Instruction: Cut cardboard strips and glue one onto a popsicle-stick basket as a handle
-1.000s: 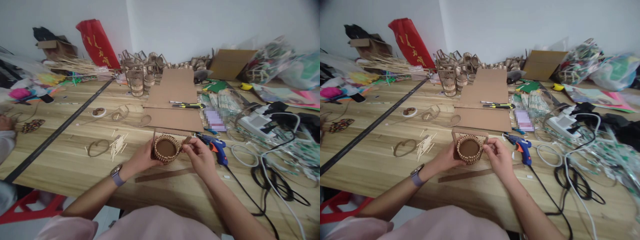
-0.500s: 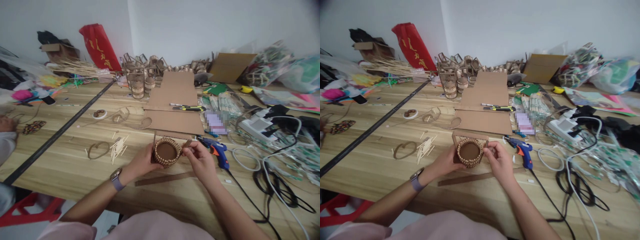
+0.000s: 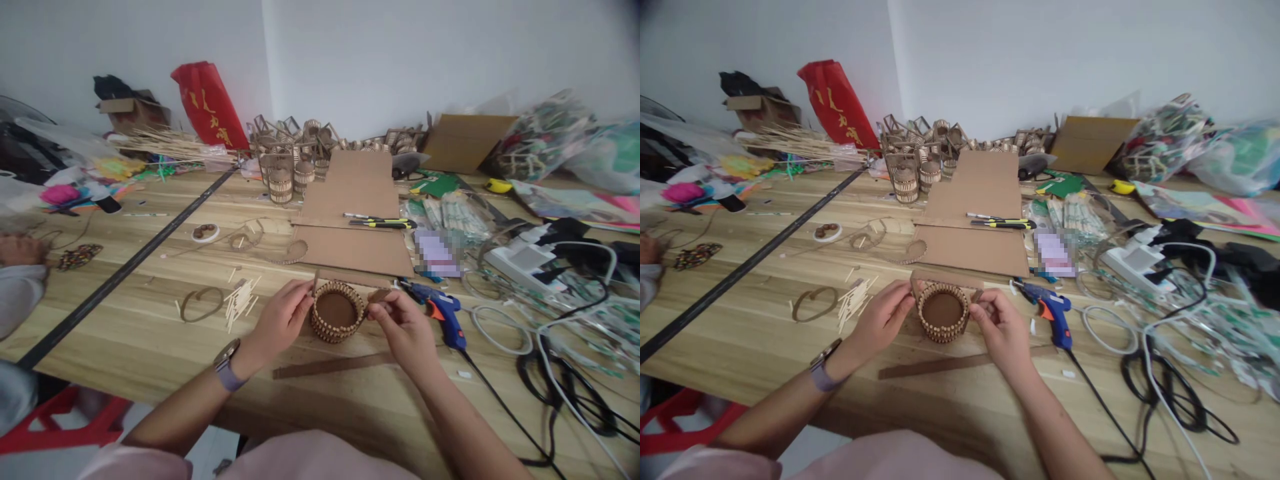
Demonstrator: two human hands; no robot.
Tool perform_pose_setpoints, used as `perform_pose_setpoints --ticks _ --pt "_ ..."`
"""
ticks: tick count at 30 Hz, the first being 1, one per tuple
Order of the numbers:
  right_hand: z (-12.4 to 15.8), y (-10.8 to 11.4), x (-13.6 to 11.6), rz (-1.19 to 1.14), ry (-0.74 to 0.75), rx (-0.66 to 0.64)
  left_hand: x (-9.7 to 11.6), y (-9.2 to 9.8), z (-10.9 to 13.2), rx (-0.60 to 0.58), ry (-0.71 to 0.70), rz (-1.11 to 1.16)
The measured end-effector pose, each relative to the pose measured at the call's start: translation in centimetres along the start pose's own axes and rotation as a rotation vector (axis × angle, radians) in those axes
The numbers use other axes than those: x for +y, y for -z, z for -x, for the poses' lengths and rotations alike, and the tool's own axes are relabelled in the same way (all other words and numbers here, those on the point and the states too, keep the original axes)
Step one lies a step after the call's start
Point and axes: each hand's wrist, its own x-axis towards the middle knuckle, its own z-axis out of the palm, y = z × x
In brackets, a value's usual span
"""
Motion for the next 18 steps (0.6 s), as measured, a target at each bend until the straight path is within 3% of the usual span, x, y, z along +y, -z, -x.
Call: perform_pose_setpoints --ticks 18 --pt "-0.1 0.08 -0.26 0.014 -0.005 -0.009 -0.26 -0.64 -0.04 0.052 -0.028 0.042"
